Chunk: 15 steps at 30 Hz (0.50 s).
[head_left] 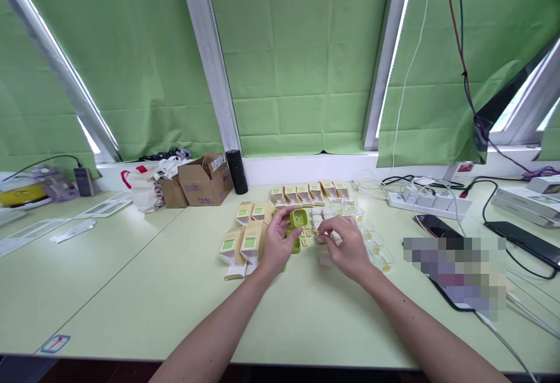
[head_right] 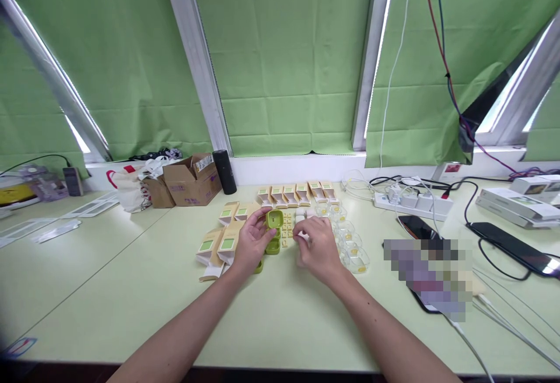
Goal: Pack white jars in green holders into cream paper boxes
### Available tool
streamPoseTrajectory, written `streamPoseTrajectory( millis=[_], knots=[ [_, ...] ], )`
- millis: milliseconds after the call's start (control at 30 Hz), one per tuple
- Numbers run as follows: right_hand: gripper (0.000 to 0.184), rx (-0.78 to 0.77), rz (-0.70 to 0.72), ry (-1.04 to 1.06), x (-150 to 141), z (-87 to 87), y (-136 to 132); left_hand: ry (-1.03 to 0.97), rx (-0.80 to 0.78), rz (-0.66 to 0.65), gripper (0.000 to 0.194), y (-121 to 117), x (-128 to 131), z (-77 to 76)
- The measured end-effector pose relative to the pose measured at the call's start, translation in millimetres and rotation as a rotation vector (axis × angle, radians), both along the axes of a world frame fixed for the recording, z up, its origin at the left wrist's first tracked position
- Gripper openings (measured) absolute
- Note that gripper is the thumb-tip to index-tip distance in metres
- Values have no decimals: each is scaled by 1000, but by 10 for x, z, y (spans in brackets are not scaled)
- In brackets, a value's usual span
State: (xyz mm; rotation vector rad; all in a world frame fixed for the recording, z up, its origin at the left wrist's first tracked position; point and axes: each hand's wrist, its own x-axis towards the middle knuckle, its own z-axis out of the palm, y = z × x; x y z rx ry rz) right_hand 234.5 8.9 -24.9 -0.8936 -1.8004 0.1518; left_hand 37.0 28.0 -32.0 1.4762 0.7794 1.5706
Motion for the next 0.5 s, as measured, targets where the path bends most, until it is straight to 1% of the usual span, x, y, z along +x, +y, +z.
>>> streamPoseTrajectory(
  millis=[100, 200, 333, 500],
  knots=[
    [6, -174, 95, 318, 3, 34, 12, 33, 6, 6, 53, -4, 6, -23],
    [18, -345, 230, 564, 5, 64, 41, 95, 34, 10, 50, -11, 9, -41],
    [32, -516, 295, 746, -2, 67, 77, 189, 75, 36, 45, -44, 18, -38],
    [40, -665, 387, 935, -33, 51, 90, 233, 95, 33, 44, -81, 36, -23]
  ],
)
